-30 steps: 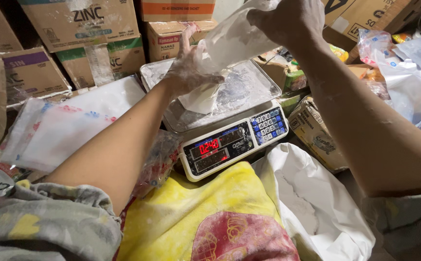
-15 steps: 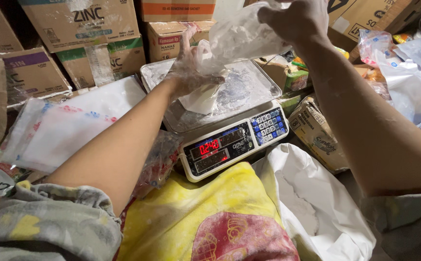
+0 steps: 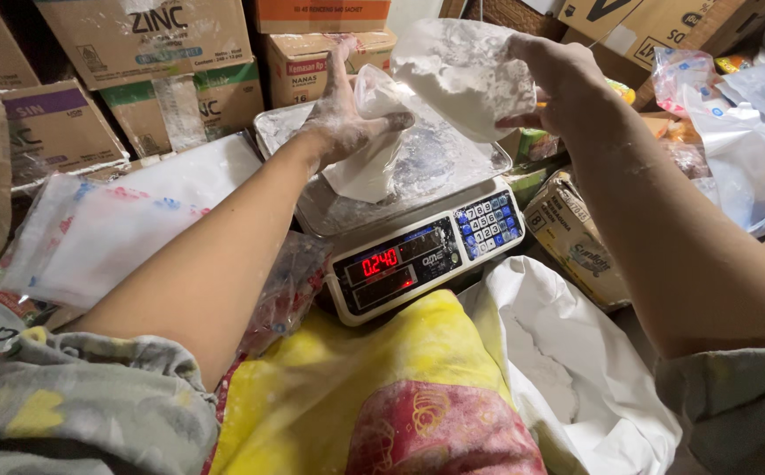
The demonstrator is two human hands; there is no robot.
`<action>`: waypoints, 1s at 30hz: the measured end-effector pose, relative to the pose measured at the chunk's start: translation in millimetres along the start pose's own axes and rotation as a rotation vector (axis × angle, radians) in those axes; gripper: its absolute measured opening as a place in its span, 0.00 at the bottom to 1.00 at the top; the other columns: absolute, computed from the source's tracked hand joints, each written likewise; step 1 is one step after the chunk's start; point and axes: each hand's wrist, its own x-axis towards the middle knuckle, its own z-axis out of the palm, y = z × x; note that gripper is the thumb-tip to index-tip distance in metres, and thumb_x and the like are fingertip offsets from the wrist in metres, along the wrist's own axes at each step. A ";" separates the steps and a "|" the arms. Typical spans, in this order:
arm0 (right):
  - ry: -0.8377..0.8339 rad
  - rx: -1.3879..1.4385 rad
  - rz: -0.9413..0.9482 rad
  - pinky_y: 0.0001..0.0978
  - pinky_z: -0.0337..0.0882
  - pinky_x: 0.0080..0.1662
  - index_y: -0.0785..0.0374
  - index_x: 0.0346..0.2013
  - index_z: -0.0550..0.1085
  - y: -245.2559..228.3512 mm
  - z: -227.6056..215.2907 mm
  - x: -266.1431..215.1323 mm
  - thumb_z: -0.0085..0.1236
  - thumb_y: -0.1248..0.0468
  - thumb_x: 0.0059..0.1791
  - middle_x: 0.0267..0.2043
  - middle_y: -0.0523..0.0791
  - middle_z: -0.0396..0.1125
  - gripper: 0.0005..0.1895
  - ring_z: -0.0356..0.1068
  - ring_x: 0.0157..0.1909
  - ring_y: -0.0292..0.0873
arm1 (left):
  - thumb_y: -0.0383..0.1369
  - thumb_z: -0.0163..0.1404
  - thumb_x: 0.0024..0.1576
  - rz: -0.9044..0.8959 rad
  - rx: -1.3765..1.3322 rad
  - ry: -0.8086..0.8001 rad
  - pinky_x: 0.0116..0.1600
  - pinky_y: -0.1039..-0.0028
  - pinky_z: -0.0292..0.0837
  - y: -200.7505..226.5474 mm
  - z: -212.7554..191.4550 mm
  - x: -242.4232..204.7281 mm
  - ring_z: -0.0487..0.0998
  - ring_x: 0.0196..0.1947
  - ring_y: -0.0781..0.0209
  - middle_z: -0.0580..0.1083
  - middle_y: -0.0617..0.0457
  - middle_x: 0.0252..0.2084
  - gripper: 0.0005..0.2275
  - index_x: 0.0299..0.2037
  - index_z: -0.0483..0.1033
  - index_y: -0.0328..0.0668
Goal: The person scoops white powder from a large sack into small plastic bags and weighs them on a digital scale. They adjust the powder to reach a target weight, then tie the bags and place them on the floor.
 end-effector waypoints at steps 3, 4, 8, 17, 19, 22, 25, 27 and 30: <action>-0.038 0.027 -0.011 0.54 0.79 0.46 0.66 0.52 0.75 2.0 -3.5 -3.2 0.61 0.57 0.46 0.55 0.53 0.69 0.22 0.74 0.56 0.56 | 0.58 0.70 0.44 -0.004 0.154 0.050 0.72 0.48 0.48 5.7 -6.5 -8.9 0.52 0.73 0.34 0.50 0.32 0.77 0.60 0.74 0.31 0.49; -0.031 0.030 0.002 0.55 0.79 0.47 0.66 0.52 0.74 1.9 -3.9 -3.7 0.61 0.57 0.46 0.55 0.53 0.68 0.23 0.73 0.56 0.56 | 0.61 0.65 0.44 -0.059 0.110 0.060 0.72 0.50 0.52 9.1 -9.0 -10.7 0.57 0.72 0.37 0.56 0.33 0.73 0.59 0.74 0.32 0.49; -0.045 0.075 0.037 0.57 0.77 0.49 0.64 0.53 0.73 2.1 -5.0 -4.6 0.62 0.58 0.45 0.57 0.53 0.67 0.24 0.72 0.58 0.57 | 0.69 0.50 0.48 -0.159 -0.041 0.106 0.72 0.52 0.58 19.9 -16.8 -17.2 0.67 0.68 0.43 0.69 0.34 0.64 0.53 0.73 0.36 0.45; -0.029 0.077 0.034 0.61 0.76 0.50 0.62 0.56 0.72 -0.5 -13.8 -7.9 0.64 0.59 0.43 0.58 0.56 0.62 0.27 0.69 0.62 0.62 | 0.64 0.41 0.57 -0.162 -0.107 0.238 0.69 0.59 0.58 7.5 -25.0 -17.5 0.70 0.65 0.47 0.76 0.41 0.56 0.40 0.69 0.51 0.40; -0.003 0.069 0.025 0.61 0.76 0.50 0.62 0.58 0.70 -2.1 -14.4 -8.2 0.64 0.60 0.43 0.59 0.57 0.58 0.29 0.68 0.61 0.65 | 0.64 0.41 0.57 -0.156 -0.123 0.240 0.68 0.60 0.60 4.1 -23.8 -16.8 0.72 0.63 0.47 0.77 0.41 0.55 0.39 0.68 0.53 0.40; 0.023 0.046 0.020 0.60 0.77 0.49 0.62 0.59 0.68 -4.0 -14.9 -8.1 0.65 0.61 0.42 0.60 0.57 0.55 0.31 0.67 0.61 0.66 | 0.63 0.41 0.57 -0.152 -0.163 0.242 0.67 0.61 0.62 2.0 -21.9 -15.5 0.73 0.62 0.49 0.77 0.41 0.54 0.37 0.67 0.57 0.41; 0.013 0.042 0.016 0.60 0.77 0.48 0.63 0.60 0.69 -3.3 -15.9 -8.0 0.66 0.61 0.42 0.61 0.58 0.57 0.32 0.70 0.60 0.66 | 0.63 0.40 0.57 -0.170 -0.186 0.239 0.64 0.61 0.64 1.1 -20.7 -14.9 0.74 0.60 0.49 0.76 0.42 0.54 0.36 0.66 0.58 0.42; 0.014 0.043 0.016 0.60 0.77 0.49 0.63 0.60 0.69 -2.6 -16.7 -7.6 0.66 0.60 0.42 0.61 0.58 0.57 0.33 0.70 0.60 0.66 | 0.63 0.39 0.58 -0.163 -0.169 0.237 0.64 0.61 0.64 1.2 -20.6 -14.5 0.74 0.60 0.49 0.76 0.42 0.54 0.36 0.66 0.59 0.42; 0.031 0.041 0.022 0.60 0.77 0.49 0.62 0.60 0.68 -2.2 -17.3 -6.3 0.66 0.60 0.42 0.60 0.58 0.56 0.33 0.68 0.61 0.66 | 0.62 0.39 0.60 -0.144 -0.154 0.250 0.65 0.62 0.66 2.7 -20.7 -13.1 0.74 0.59 0.48 0.77 0.42 0.54 0.34 0.65 0.61 0.42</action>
